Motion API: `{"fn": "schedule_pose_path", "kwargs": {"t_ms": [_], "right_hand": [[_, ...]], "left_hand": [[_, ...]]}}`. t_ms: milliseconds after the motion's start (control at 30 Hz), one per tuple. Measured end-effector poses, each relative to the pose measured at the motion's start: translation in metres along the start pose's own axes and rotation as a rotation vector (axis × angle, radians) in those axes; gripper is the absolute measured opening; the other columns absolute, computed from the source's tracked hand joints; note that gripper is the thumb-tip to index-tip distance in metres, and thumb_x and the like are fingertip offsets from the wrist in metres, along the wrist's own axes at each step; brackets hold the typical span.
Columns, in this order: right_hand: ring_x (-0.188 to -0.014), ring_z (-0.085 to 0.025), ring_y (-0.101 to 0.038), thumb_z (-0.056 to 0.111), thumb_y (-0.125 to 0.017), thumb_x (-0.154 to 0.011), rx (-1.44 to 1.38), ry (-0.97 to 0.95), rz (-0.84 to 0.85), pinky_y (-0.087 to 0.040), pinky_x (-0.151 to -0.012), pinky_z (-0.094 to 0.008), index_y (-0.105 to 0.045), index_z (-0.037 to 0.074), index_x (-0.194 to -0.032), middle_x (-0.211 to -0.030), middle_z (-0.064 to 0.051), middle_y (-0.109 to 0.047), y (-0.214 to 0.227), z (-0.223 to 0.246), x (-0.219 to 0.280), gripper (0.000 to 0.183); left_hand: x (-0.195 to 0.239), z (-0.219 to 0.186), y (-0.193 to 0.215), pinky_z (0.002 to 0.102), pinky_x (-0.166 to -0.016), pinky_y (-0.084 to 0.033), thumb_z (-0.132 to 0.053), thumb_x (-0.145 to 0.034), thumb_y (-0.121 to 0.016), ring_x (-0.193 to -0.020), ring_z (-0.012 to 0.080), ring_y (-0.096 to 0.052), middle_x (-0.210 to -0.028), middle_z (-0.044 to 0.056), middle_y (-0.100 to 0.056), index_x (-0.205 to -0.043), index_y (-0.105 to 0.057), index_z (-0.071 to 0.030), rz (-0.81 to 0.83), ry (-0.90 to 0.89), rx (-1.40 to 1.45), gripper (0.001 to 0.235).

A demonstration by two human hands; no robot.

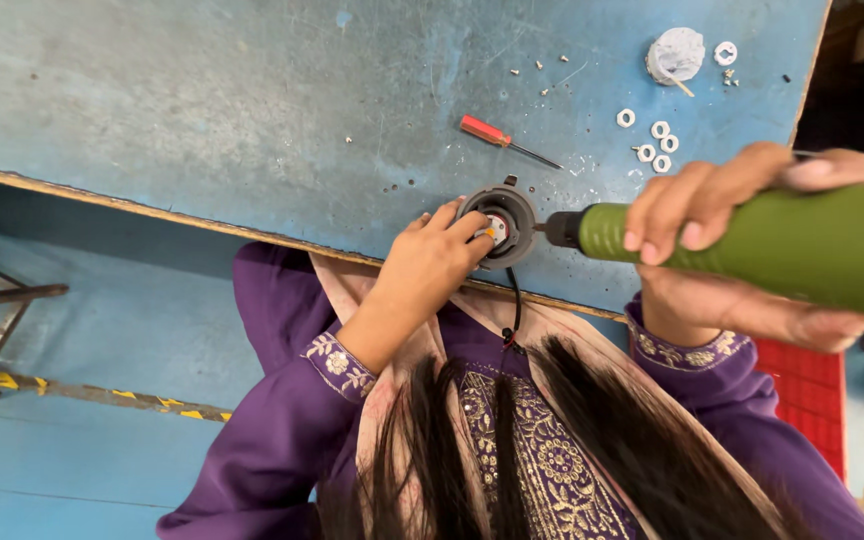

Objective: The person assembles an LED light fixture by hand, inserting internal electronics and using a screwdriver to secure components inside the housing.

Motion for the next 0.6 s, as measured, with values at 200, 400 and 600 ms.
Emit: {"fn": "schedule_pose_path", "kwargs": {"t_ms": [200,400,600], "right_hand": [[-0.04,-0.019,-0.051,0.092,-0.041,-0.077,-0.077,-0.212,-0.041,-0.049,-0.039,-0.039,-0.044,0.009,-0.117,-0.071,-0.01,-0.052,-0.016,-0.023,0.006,0.092],[-0.043,-0.021,-0.052,0.091,-0.041,-0.077,-0.03,-0.262,-0.021,-0.049,-0.042,-0.039,-0.044,0.008,-0.114,-0.071,-0.012,-0.052,-0.022,-0.044,0.006,0.09],[-0.048,-0.02,-0.054,0.089,-0.041,-0.08,-0.047,-0.246,-0.022,-0.049,-0.045,-0.037,-0.045,0.009,-0.119,-0.072,-0.013,-0.053,-0.021,-0.042,0.002,0.09]], "left_hand": [[0.002,-0.015,0.006,0.04,-0.086,-0.058,-0.014,-0.087,-0.06,-0.129,0.0317,-0.06,-0.121,0.006,-0.062,-0.104,-0.068,-0.014,-0.002,0.112,0.044,0.019],[0.002,-0.014,0.011,0.037,-0.084,-0.059,-0.013,-0.086,-0.061,-0.125,0.0318,-0.061,-0.118,0.006,-0.061,-0.105,-0.066,-0.01,-0.005,0.094,0.061,0.02],[0.001,-0.013,0.01,0.036,-0.082,-0.059,-0.012,-0.086,-0.061,-0.122,0.0318,-0.063,-0.114,0.006,-0.06,-0.11,-0.065,-0.01,0.014,0.1,0.055,0.024]]}}
Point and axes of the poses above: each hand's wrist, its own x-axis away from the middle knuckle, its own y-axis out of the back of the hand, z = x × y, the point moved 1 cm from there along -x, towards the middle knuckle
